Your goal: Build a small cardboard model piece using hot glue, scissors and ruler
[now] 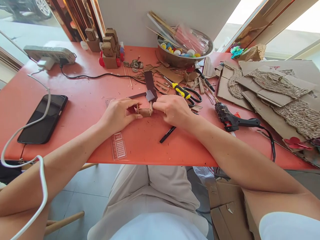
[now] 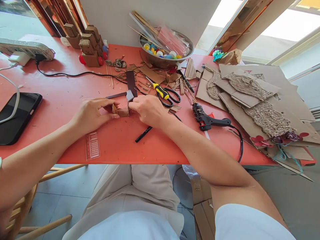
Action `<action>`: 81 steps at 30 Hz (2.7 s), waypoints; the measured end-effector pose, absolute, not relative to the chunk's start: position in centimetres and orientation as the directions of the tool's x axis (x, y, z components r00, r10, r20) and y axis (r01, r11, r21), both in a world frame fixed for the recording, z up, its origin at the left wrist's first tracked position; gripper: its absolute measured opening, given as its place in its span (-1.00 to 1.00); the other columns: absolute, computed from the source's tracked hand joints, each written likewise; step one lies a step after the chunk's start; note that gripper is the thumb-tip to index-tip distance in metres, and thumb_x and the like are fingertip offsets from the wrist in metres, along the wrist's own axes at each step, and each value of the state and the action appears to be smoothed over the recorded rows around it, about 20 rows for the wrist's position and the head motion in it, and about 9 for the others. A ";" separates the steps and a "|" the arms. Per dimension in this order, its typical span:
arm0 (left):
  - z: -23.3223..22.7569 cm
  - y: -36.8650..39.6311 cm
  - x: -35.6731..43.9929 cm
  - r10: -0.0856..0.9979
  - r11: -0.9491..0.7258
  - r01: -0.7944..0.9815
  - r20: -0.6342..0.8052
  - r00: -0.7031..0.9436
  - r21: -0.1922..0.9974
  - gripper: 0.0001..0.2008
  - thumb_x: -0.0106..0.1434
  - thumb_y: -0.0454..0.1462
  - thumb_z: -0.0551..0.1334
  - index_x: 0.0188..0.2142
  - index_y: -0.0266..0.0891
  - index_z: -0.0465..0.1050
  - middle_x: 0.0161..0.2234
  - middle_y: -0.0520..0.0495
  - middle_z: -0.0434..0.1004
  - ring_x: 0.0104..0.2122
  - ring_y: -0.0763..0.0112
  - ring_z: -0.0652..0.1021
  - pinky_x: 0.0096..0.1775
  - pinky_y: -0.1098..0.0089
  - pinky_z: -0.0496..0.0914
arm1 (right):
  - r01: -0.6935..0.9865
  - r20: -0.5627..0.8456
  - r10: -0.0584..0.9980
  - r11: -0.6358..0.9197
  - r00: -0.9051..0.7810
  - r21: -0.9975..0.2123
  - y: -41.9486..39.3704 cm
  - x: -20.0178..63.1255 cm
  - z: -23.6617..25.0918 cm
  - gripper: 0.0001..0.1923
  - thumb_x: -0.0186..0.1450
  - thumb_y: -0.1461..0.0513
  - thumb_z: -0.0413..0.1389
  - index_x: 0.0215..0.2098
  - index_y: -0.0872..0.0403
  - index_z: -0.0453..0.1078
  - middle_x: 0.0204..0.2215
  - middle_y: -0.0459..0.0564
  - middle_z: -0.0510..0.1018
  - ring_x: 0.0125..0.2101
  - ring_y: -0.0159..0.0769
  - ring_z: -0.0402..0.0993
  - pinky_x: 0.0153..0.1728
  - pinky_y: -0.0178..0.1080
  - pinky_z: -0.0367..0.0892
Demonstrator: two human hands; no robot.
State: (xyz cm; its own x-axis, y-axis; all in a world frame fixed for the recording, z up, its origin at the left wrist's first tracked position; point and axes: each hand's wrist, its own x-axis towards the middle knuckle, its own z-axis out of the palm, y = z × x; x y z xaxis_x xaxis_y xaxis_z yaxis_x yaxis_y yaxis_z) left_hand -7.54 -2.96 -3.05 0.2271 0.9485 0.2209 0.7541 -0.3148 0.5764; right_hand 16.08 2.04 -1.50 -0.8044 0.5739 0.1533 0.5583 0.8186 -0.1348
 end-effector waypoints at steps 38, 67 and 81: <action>-2.8 -3.1 -7.2 0.955 -0.291 0.748 0.223 0.194 0.597 -0.78 0.19 -0.17 0.45 -0.15 -0.06 0.74 -0.16 -0.01 0.82 -0.10 0.12 0.74 0.06 0.19 0.58 | 0.368 0.248 0.728 0.572 -0.639 -0.733 1.5 16.0 -2.6 -0.84 0.26 0.33 0.12 -0.42 0.11 0.54 -0.55 -0.13 0.47 -0.49 -0.40 0.25 -0.39 -0.28 0.19; -3.0 -3.7 -5.3 0.968 -0.247 0.643 0.219 0.125 0.725 -0.70 0.13 -0.17 0.52 -0.28 -0.15 0.45 -0.25 0.00 0.79 -0.23 0.19 0.76 -0.12 0.26 0.62 | 0.488 0.378 0.667 0.735 -0.642 -0.470 0.6 14.4 -3.6 -0.81 0.41 0.31 0.17 -0.30 0.03 0.63 -0.21 0.06 0.74 -0.09 -0.07 0.60 0.09 -0.01 0.29; -3.5 -3.2 -5.2 0.956 -0.282 0.629 0.271 0.116 0.724 -0.69 0.06 -0.21 0.56 -0.29 -0.16 0.50 -0.29 0.03 0.79 -0.26 0.19 0.76 -0.15 0.27 0.62 | 0.418 0.412 0.647 0.746 -0.642 -0.518 0.9 14.0 -3.9 -0.81 0.31 0.35 0.16 -0.42 0.02 0.55 -0.36 -0.02 0.69 -0.21 -0.11 0.59 0.03 0.00 0.34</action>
State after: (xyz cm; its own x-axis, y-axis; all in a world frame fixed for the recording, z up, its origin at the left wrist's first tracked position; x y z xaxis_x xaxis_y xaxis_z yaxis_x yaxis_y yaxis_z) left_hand -5.25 -3.18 -3.50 0.1158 0.9556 0.2709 0.6292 -0.2816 0.7244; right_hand 13.98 0.88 -3.91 -0.6419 0.6466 0.4122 0.4184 0.7458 -0.5183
